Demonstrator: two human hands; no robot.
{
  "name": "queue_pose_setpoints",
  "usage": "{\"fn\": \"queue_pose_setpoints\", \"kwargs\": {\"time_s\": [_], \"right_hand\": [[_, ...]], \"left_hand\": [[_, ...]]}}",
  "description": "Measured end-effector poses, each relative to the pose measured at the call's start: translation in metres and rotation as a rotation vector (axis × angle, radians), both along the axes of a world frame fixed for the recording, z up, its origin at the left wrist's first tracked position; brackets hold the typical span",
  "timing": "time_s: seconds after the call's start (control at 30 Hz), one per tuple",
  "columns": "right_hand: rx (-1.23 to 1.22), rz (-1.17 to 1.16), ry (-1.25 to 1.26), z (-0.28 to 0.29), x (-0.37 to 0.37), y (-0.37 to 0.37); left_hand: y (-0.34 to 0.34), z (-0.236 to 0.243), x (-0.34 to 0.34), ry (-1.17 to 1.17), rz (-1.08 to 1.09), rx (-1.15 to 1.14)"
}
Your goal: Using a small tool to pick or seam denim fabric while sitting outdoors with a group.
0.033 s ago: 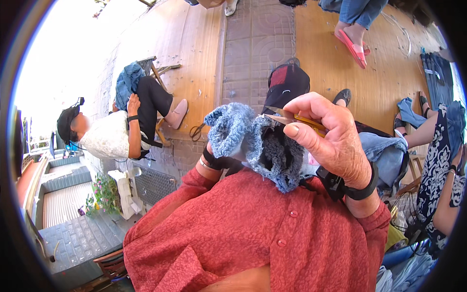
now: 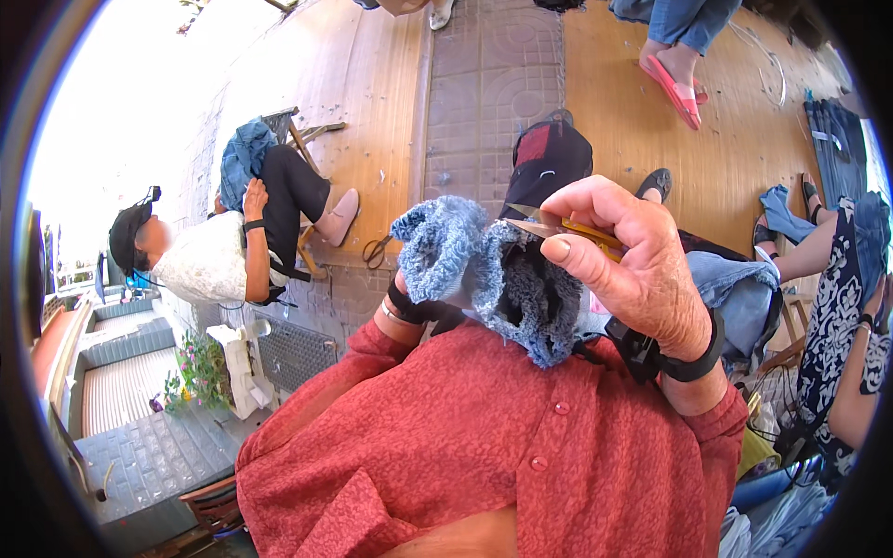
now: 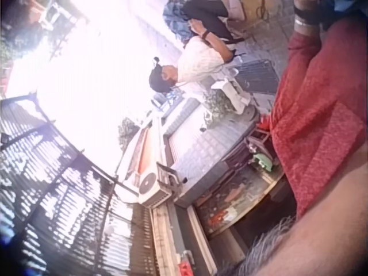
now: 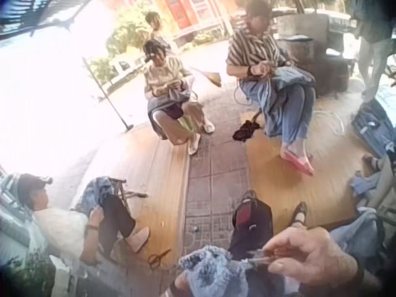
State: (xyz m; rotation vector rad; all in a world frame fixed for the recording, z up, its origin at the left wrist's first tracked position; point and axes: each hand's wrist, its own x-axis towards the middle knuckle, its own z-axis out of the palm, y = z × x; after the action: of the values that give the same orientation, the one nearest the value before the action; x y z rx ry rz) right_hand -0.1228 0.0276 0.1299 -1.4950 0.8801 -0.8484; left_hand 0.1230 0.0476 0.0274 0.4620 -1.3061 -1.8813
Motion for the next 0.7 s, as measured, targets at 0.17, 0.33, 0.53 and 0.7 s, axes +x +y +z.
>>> {"fn": "queue_pose_setpoints", "kwargs": {"time_s": [0.17, 0.33, 0.53, 0.7], "right_hand": [[0.022, 0.050, 0.032, 0.004, -0.004, 0.001], [0.068, 0.062, 0.037, 0.007, -0.004, 0.000], [0.109, 0.116, 0.056, 0.011, -0.010, -0.004], [0.081, 0.170, 0.094, 0.014, -0.012, -0.003]], "left_hand": [[0.007, -0.006, 0.002, -0.293, 0.108, -0.310], [-0.003, -0.005, 0.002, 0.090, -0.066, -0.204], [0.004, -0.004, 0.002, 0.123, -0.055, 0.029], [0.003, 0.004, 0.004, 0.164, -0.061, 0.080]]}}
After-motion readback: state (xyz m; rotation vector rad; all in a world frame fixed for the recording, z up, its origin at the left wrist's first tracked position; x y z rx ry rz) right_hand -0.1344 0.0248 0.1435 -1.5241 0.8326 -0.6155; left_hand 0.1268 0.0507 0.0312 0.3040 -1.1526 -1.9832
